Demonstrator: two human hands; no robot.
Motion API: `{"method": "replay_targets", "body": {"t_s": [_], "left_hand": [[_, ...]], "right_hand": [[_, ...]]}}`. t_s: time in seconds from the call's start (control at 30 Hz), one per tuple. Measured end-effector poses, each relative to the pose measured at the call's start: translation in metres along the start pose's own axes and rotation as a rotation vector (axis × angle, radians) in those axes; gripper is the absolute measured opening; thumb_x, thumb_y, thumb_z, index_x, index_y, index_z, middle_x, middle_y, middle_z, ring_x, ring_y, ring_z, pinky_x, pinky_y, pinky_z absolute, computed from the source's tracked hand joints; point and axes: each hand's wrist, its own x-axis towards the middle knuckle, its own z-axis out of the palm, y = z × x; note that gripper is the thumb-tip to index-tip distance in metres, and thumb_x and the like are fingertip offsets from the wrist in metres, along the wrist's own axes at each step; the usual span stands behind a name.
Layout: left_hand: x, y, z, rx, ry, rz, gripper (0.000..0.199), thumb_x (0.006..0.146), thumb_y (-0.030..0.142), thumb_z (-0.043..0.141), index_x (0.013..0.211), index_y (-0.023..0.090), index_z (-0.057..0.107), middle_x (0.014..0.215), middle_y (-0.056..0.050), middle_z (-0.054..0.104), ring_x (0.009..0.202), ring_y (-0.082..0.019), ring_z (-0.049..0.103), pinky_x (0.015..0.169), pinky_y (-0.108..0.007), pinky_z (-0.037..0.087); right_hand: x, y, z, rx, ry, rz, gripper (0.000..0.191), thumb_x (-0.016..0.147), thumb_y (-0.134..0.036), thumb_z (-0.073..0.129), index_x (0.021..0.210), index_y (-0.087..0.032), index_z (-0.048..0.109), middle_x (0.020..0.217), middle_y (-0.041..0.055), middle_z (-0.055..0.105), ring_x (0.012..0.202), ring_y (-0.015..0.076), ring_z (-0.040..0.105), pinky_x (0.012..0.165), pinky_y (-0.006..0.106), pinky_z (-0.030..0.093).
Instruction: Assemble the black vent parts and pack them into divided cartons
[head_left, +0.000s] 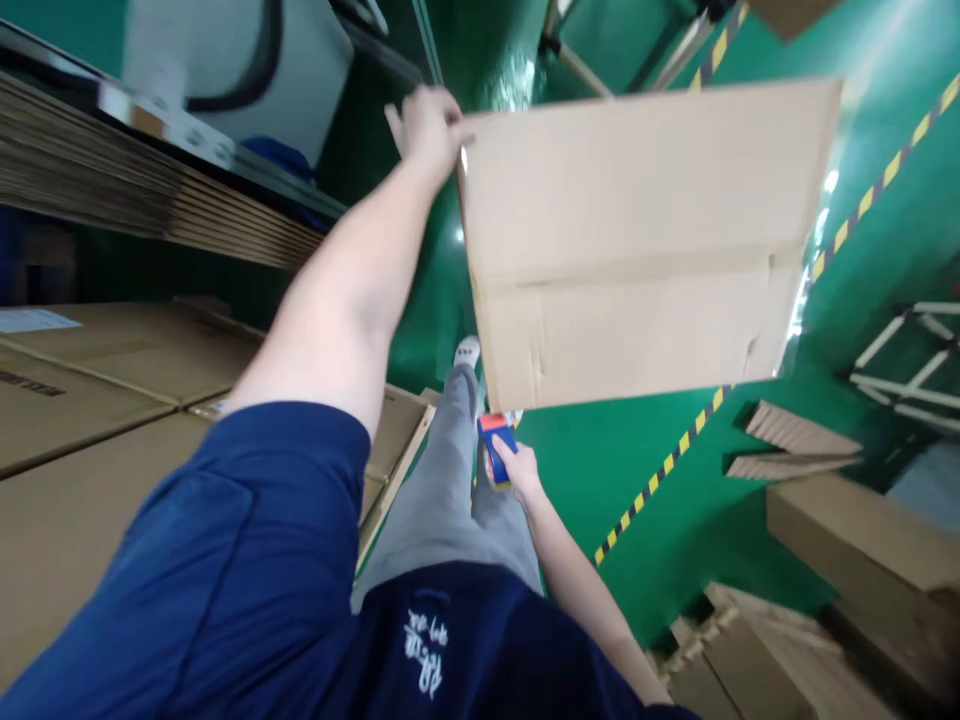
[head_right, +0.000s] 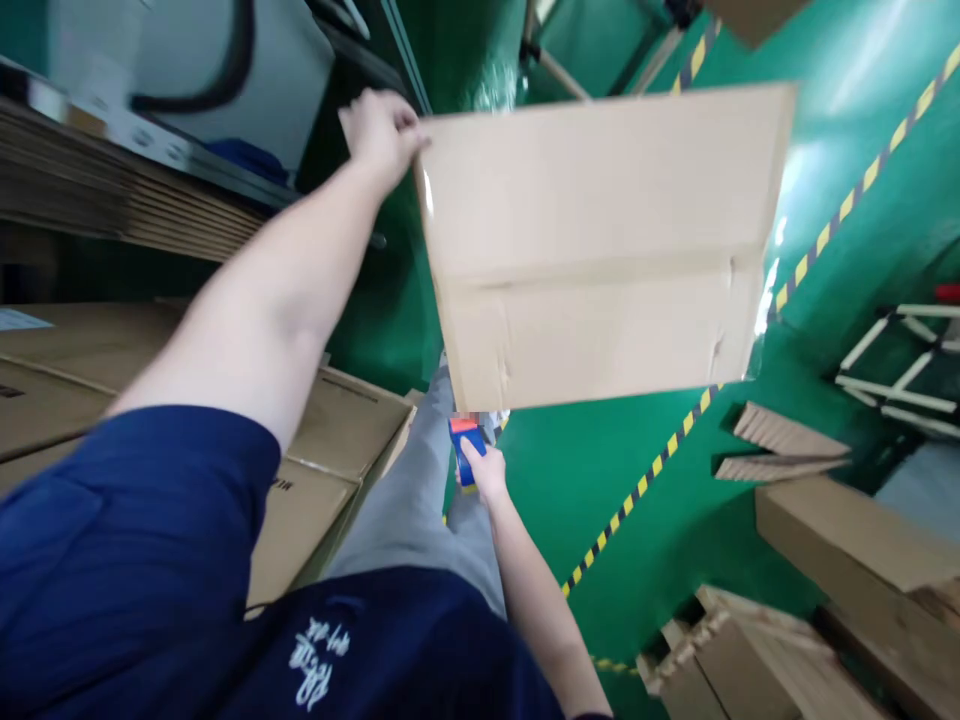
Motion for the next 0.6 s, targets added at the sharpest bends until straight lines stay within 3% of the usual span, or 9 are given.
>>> {"method": "replay_targets", "body": {"t_s": [0.1,0.13,0.2,0.27,0.33,0.4,0.5,0.6], "left_hand": [[-0.010,0.006,-0.010,-0.040,0.020,-0.050,0.013,0.092,0.016,0.070,0.103,0.009,0.072,0.116,-0.015,0.073,0.122,-0.030,0.059,0.121,-0.064,0.012],[-0.009,0.002,-0.010,-0.063,0.026,-0.039,0.019,0.086,0.016,0.077,0.105,0.013,0.073,0.114,-0.014,0.075,0.120,-0.032,0.061,0.120,-0.066,0.016],[-0.005,-0.018,-0.006,-0.129,0.079,-0.002,0.048,0.079,0.019,0.084,0.124,0.020,0.068,0.133,-0.015,0.069,0.134,-0.034,0.053,0.121,-0.064,0.018],[-0.014,-0.050,-0.001,-0.292,0.146,0.000,0.055,0.084,0.025,0.080,0.136,0.022,0.062,0.149,-0.014,0.058,0.145,-0.032,0.044,0.123,-0.058,0.020],[-0.048,-0.089,0.005,-0.488,0.192,-0.140,0.046,0.090,0.030,0.072,0.135,0.022,0.062,0.148,-0.014,0.059,0.143,-0.028,0.048,0.122,-0.047,0.029],[-0.105,-0.127,0.013,-0.627,0.212,-0.385,0.033,0.091,0.029,0.066,0.123,0.022,0.067,0.134,-0.012,0.069,0.133,-0.026,0.059,0.116,-0.040,0.040],[-0.212,-0.169,0.031,-0.706,0.226,-0.619,0.015,0.084,0.024,0.064,0.098,0.024,0.070,0.104,-0.010,0.077,0.111,-0.030,0.071,0.103,-0.043,0.052],[-0.305,-0.186,0.054,-0.782,0.222,-0.784,0.005,0.080,0.029,0.060,0.079,0.026,0.065,0.088,-0.009,0.076,0.097,-0.034,0.075,0.093,-0.047,0.057]], "right_hand": [[-0.024,-0.033,-0.001,-0.115,-0.112,-0.090,0.057,0.053,-0.072,0.084,0.055,-0.022,0.057,0.048,0.0006,0.057,0.042,0.0191,0.056,0.038,0.028,0.042],[-0.033,-0.040,-0.008,-0.157,-0.154,-0.128,0.059,0.050,-0.072,0.085,0.052,-0.022,0.056,0.046,0.0001,0.055,0.040,0.0194,0.055,0.037,0.028,0.039],[-0.044,-0.060,-0.030,-0.232,-0.259,-0.152,0.060,0.059,-0.078,0.078,0.060,-0.021,0.063,0.050,0.0021,0.059,0.041,0.0193,0.055,0.038,0.028,0.040],[-0.047,-0.105,-0.046,-0.348,-0.300,-0.267,0.059,0.071,-0.077,0.071,0.079,-0.019,0.071,0.064,0.0064,0.068,0.051,0.0225,0.063,0.046,0.031,0.050],[-0.044,-0.180,-0.032,-0.530,-0.268,-0.570,0.055,0.082,-0.070,0.067,0.097,-0.018,0.072,0.083,0.0104,0.074,0.070,0.0265,0.071,0.062,0.035,0.058],[-0.037,-0.272,0.019,-0.752,-0.210,-0.959,0.049,0.091,-0.061,0.062,0.114,-0.018,0.067,0.097,0.0122,0.074,0.083,0.0283,0.072,0.075,0.038,0.060],[-0.031,-0.399,0.148,-1.110,-0.021,-1.503,0.041,0.093,-0.048,0.065,0.110,-0.011,0.061,0.104,0.0215,0.071,0.093,0.0349,0.071,0.083,0.048,0.059],[-0.040,-0.481,0.282,-1.407,0.103,-1.734,0.037,0.095,-0.036,0.067,0.105,-0.002,0.058,0.100,0.0212,0.072,0.098,0.0326,0.073,0.095,0.050,0.054]]}}
